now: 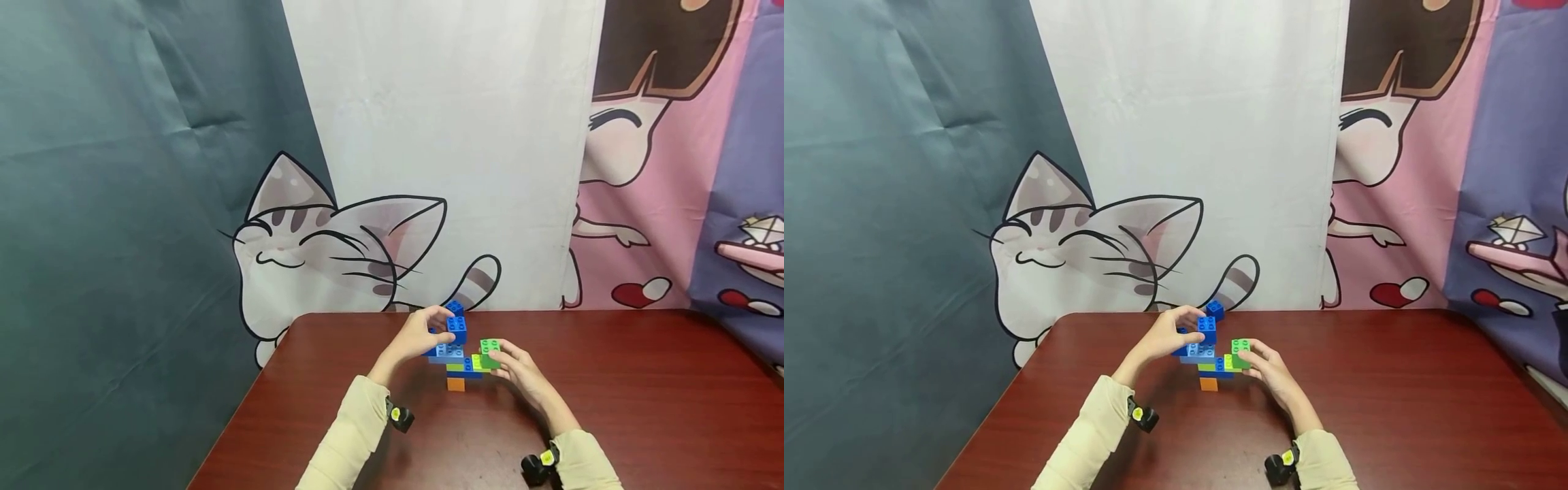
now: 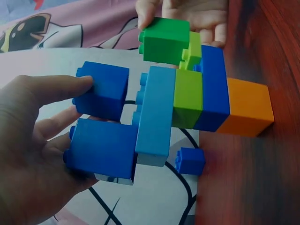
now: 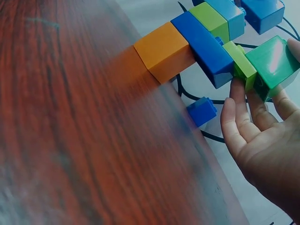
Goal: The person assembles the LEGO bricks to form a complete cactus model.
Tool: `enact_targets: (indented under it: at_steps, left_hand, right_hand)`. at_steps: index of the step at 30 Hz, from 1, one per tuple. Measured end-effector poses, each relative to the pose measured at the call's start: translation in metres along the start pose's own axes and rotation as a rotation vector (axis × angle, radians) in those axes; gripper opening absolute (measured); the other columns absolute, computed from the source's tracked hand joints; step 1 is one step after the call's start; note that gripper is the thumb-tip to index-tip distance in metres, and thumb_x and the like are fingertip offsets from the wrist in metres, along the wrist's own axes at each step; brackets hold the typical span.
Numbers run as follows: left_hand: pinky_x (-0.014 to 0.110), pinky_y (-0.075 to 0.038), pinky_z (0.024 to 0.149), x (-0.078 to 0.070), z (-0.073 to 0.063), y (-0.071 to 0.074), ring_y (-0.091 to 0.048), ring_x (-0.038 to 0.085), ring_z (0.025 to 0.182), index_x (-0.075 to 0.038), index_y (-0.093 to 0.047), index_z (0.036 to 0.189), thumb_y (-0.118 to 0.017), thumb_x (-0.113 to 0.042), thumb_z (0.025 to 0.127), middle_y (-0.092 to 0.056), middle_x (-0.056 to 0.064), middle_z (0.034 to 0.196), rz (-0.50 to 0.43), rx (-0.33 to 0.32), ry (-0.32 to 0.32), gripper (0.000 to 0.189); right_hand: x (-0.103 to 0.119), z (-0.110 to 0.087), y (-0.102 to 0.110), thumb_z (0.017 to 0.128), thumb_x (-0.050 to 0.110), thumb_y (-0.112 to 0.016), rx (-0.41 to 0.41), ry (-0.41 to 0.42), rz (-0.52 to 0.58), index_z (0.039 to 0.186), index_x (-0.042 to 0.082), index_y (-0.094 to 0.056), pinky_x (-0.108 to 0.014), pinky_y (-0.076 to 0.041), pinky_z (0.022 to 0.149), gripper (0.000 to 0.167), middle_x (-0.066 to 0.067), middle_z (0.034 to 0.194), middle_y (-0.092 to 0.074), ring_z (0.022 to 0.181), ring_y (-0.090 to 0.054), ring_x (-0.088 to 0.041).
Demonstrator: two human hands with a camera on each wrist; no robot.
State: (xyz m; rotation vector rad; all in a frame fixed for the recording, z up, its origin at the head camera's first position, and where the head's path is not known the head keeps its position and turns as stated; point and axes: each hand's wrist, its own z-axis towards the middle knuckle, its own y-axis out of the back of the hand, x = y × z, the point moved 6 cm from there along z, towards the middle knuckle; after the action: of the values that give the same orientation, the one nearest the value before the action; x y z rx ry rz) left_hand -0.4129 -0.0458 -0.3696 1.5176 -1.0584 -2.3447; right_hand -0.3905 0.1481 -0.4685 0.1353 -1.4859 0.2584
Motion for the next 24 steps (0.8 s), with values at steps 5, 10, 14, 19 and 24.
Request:
enact_targets:
  at_steps: [5, 10, 14, 19, 24]
  left_hand:
    - [0.031, -0.052, 0.088, -0.0049, 0.0003, -0.002, -0.063, 0.02, 0.099, -0.008, -0.064, 0.121, -0.072, -0.017, 0.088, -0.07, 0.009, 0.106, 0.062, 0.038, -0.024, 0.035]
    - [0.031, -0.053, 0.089, -0.0027, -0.0011, -0.003, -0.063, 0.019, 0.101, -0.009, -0.064, 0.121, -0.073, -0.019, 0.087, -0.07, 0.008, 0.108, 0.088, 0.066, -0.002, 0.036]
    - [0.034, -0.054, 0.089, -0.0005, -0.0018, -0.0022, -0.064, 0.019, 0.1, -0.008, -0.064, 0.12, -0.072, -0.019, 0.088, -0.069, 0.008, 0.107, 0.091, 0.071, 0.013, 0.035]
    - [0.031, -0.055, 0.088, 0.0006, -0.0018, -0.0013, -0.065, 0.02, 0.099, -0.006, -0.063, 0.12, -0.071, -0.017, 0.088, -0.069, 0.01, 0.108, 0.107, 0.084, 0.012, 0.035]
    - [0.03, -0.055, 0.085, 0.0, -0.0011, 0.0, -0.065, 0.021, 0.097, -0.003, -0.064, 0.12, -0.071, -0.014, 0.087, -0.07, 0.012, 0.107, 0.104, 0.108, -0.002, 0.035]
  right_hand:
    - [0.0, 0.001, 0.0019, 0.1, 0.018, -0.051, -0.006, -0.003, 0.012, 0.131, -0.002, -0.043, -0.021, -0.056, 0.082, 0.037, 0.011, 0.098, -0.063, 0.087, -0.065, -0.002]
    - [-0.0008, 0.0003, 0.0011, 0.1, 0.019, -0.05, 0.005, -0.014, 0.008, 0.134, -0.005, -0.04, -0.022, -0.056, 0.083, 0.043, 0.011, 0.098, -0.063, 0.087, -0.064, -0.002]
    - [-0.0012, 0.0012, 0.0002, 0.1, 0.019, -0.05, -0.003, -0.02, 0.004, 0.133, -0.004, -0.042, -0.023, -0.056, 0.083, 0.04, 0.011, 0.098, -0.063, 0.087, -0.065, -0.003]
    - [-0.0032, 0.0021, 0.0003, 0.1, 0.02, -0.051, -0.009, -0.021, 0.003, 0.132, -0.001, -0.044, -0.022, -0.056, 0.083, 0.038, 0.011, 0.098, -0.063, 0.087, -0.065, -0.003]
    - [-0.0037, 0.0027, 0.0005, 0.1, 0.019, -0.052, -0.012, -0.023, 0.005, 0.128, 0.004, -0.048, -0.022, -0.056, 0.082, 0.032, 0.011, 0.098, -0.063, 0.087, -0.065, -0.003]
